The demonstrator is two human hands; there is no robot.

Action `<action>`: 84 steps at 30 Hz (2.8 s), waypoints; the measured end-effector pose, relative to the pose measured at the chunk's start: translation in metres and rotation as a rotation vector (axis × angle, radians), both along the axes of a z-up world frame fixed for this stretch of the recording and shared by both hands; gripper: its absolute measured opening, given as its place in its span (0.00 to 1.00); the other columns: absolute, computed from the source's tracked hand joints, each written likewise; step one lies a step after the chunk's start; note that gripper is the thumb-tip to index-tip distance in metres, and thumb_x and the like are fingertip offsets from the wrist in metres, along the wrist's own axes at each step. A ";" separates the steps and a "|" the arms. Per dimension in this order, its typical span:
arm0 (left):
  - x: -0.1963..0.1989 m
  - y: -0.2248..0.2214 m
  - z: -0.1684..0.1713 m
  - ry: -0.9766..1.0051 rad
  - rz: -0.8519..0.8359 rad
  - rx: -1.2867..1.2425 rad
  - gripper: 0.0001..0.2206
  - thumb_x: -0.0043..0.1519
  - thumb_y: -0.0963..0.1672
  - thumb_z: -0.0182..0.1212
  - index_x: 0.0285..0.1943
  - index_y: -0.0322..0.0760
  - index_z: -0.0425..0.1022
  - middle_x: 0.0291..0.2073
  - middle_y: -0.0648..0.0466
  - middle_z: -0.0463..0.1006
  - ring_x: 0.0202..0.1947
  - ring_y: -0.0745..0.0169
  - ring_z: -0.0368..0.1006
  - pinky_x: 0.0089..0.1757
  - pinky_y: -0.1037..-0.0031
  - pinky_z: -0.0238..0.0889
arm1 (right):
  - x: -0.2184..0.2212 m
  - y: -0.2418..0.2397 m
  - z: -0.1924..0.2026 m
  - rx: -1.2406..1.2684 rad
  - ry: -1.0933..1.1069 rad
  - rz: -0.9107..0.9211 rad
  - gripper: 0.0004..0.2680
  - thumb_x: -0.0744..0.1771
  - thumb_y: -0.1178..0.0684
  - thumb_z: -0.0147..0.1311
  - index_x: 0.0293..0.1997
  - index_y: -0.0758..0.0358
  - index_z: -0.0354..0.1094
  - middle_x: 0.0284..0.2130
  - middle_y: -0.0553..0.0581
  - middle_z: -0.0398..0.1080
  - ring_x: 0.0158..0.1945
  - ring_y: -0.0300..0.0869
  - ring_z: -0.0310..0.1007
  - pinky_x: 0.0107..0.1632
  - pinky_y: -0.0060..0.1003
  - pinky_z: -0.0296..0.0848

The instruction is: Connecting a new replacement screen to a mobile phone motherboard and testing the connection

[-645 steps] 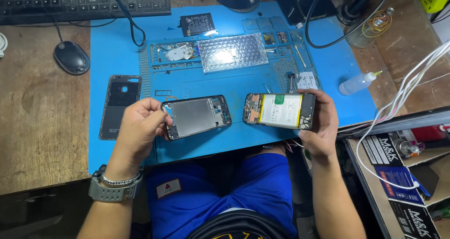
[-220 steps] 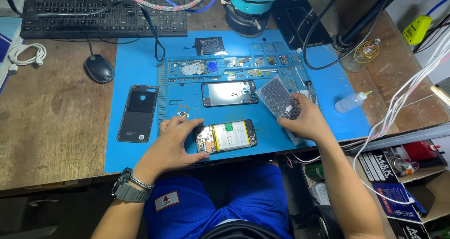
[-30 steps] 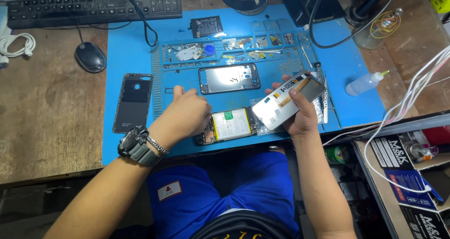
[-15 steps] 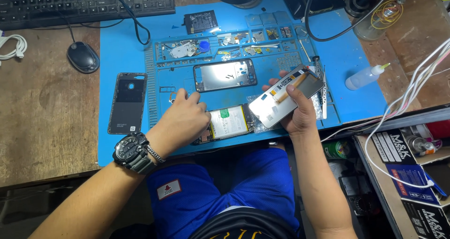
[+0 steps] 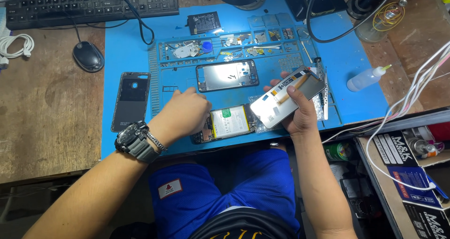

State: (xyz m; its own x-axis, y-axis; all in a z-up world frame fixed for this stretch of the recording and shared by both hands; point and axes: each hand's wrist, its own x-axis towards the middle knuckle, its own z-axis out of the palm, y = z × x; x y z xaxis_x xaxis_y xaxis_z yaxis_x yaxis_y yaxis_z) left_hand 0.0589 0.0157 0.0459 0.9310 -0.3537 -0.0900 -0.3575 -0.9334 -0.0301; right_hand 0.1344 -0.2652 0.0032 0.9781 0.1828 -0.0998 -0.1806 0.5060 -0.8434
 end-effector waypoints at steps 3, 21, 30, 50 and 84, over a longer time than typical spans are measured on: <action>-0.002 0.000 -0.002 -0.007 -0.007 0.010 0.07 0.59 0.46 0.63 0.35 0.42 0.85 0.29 0.53 0.82 0.38 0.55 0.76 0.41 0.60 0.70 | -0.002 0.001 0.003 -0.003 0.000 -0.008 0.22 0.58 0.48 0.64 0.57 0.57 0.70 0.45 0.64 0.77 0.51 0.57 0.80 0.60 0.60 0.74; -0.009 0.003 0.002 -0.318 -0.395 0.263 0.07 0.60 0.45 0.66 0.30 0.40 0.82 0.25 0.51 0.82 0.33 0.55 0.75 0.44 0.60 0.68 | 0.001 0.000 0.000 -0.012 -0.011 -0.024 0.23 0.59 0.47 0.64 0.58 0.60 0.68 0.45 0.66 0.77 0.51 0.58 0.80 0.60 0.63 0.74; -0.010 0.021 -0.004 -0.121 -0.162 -0.071 0.09 0.66 0.46 0.55 0.38 0.39 0.77 0.34 0.54 0.77 0.42 0.58 0.72 0.44 0.67 0.63 | 0.001 0.001 -0.001 -0.001 -0.024 -0.021 0.22 0.59 0.49 0.64 0.57 0.59 0.70 0.44 0.66 0.77 0.50 0.58 0.80 0.58 0.61 0.76; -0.047 0.015 0.012 -0.007 0.009 -0.318 0.30 0.53 0.58 0.67 0.59 0.42 0.72 0.47 0.50 0.75 0.51 0.51 0.66 0.49 0.62 0.57 | -0.004 0.022 0.044 -0.016 -0.219 0.103 0.19 0.61 0.49 0.61 0.55 0.64 0.67 0.39 0.64 0.74 0.44 0.56 0.80 0.53 0.57 0.80; -0.055 0.015 -0.019 0.255 0.357 -1.603 0.13 0.64 0.38 0.57 0.57 0.24 0.78 0.26 0.46 0.81 0.22 0.69 0.71 0.26 0.79 0.68 | 0.003 0.029 0.152 -1.353 -0.768 0.813 0.34 0.54 0.52 0.78 0.64 0.70 0.65 0.54 0.73 0.71 0.59 0.67 0.71 0.61 0.62 0.69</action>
